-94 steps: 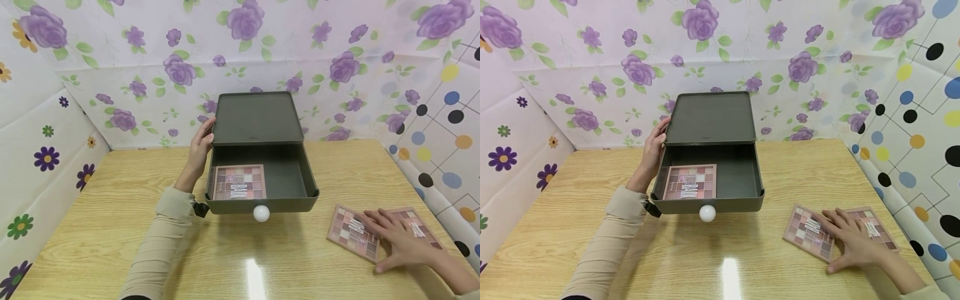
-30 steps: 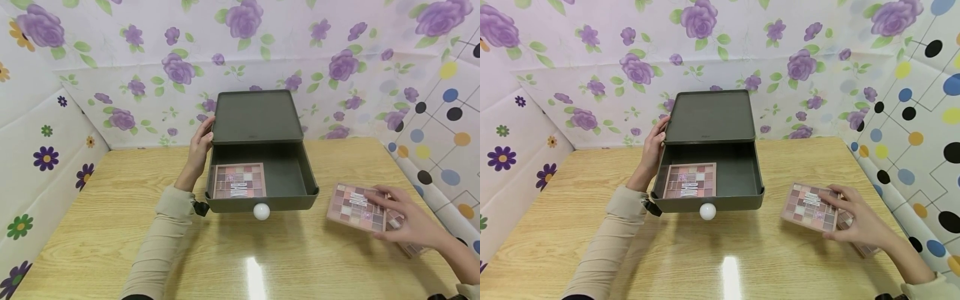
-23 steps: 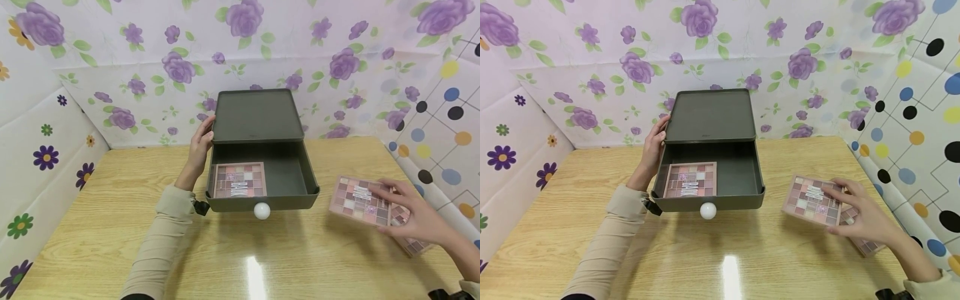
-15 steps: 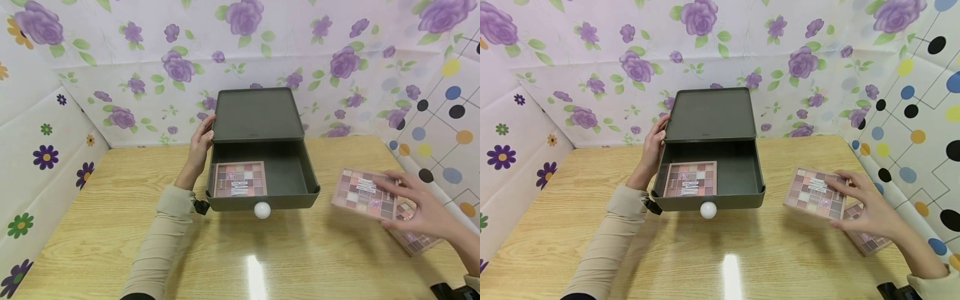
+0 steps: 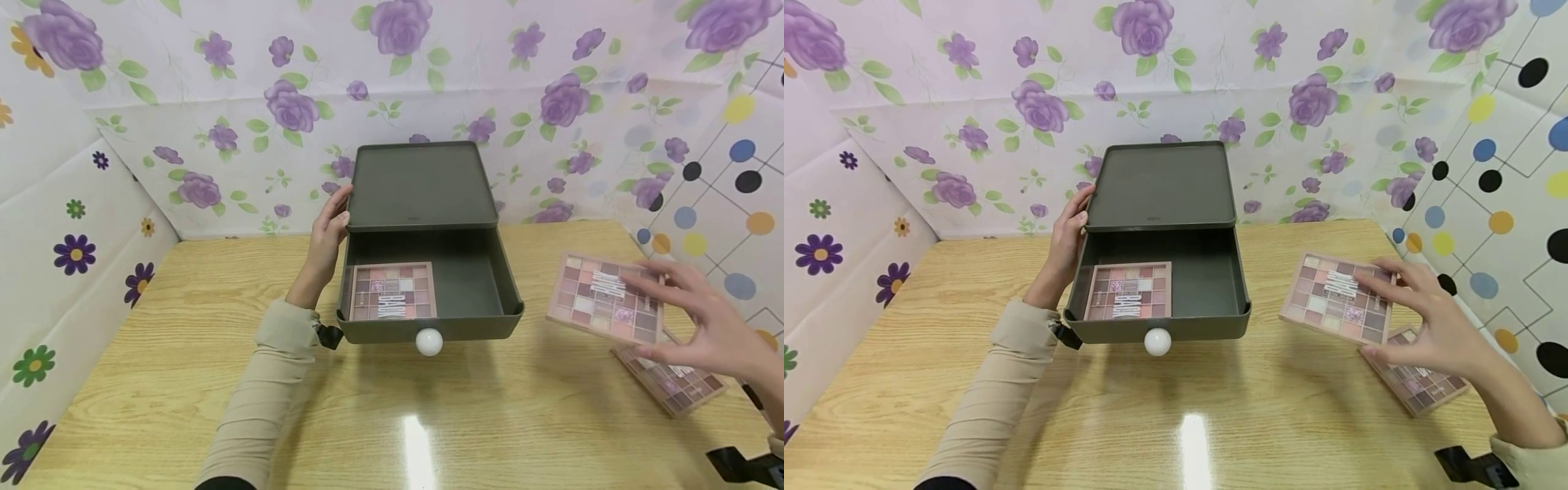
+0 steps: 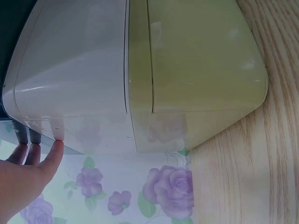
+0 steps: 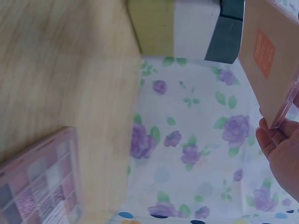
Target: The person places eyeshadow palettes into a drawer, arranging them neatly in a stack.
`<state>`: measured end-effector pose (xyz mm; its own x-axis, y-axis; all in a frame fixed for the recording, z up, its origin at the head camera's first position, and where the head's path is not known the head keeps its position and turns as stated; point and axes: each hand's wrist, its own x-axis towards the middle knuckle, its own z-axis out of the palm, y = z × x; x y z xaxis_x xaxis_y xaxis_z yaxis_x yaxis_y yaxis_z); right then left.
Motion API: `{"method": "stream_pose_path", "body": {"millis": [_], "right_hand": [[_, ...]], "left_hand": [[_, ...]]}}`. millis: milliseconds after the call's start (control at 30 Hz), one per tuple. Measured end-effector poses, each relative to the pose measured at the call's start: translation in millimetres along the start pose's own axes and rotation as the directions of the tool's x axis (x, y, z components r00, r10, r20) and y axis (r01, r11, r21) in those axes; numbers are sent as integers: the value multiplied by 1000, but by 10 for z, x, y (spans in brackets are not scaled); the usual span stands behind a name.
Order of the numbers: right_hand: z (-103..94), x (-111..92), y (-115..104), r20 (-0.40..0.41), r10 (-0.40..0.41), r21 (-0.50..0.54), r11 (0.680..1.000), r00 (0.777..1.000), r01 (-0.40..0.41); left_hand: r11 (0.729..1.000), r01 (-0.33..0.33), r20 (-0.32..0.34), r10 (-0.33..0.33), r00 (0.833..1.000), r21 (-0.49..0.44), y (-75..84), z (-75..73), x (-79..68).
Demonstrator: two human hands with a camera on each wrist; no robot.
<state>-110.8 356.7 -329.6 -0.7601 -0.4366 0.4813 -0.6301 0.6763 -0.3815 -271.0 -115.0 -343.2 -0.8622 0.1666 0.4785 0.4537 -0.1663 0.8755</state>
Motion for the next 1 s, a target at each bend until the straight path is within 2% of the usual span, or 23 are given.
{"method": "stream_pose_path", "body": {"millis": [467, 700, 1000], "right_hand": [[-90, 167, -123, -9, -37, 40, 999, 999, 38], [-103, 259, -166, -31, -92, 47, 994, 995, 94], [-130, 427, -262, -14, -131, 50, 990, 991, 132]], "left_hand": [[1000, 26, -9, -26, 1000, 10, 25, -2, -10], [1000, 19, -9, -19, 1000, 22, 31, 5, -9], [998, 30, -13, -30, 999, 55, 24, -1, -3]]}}
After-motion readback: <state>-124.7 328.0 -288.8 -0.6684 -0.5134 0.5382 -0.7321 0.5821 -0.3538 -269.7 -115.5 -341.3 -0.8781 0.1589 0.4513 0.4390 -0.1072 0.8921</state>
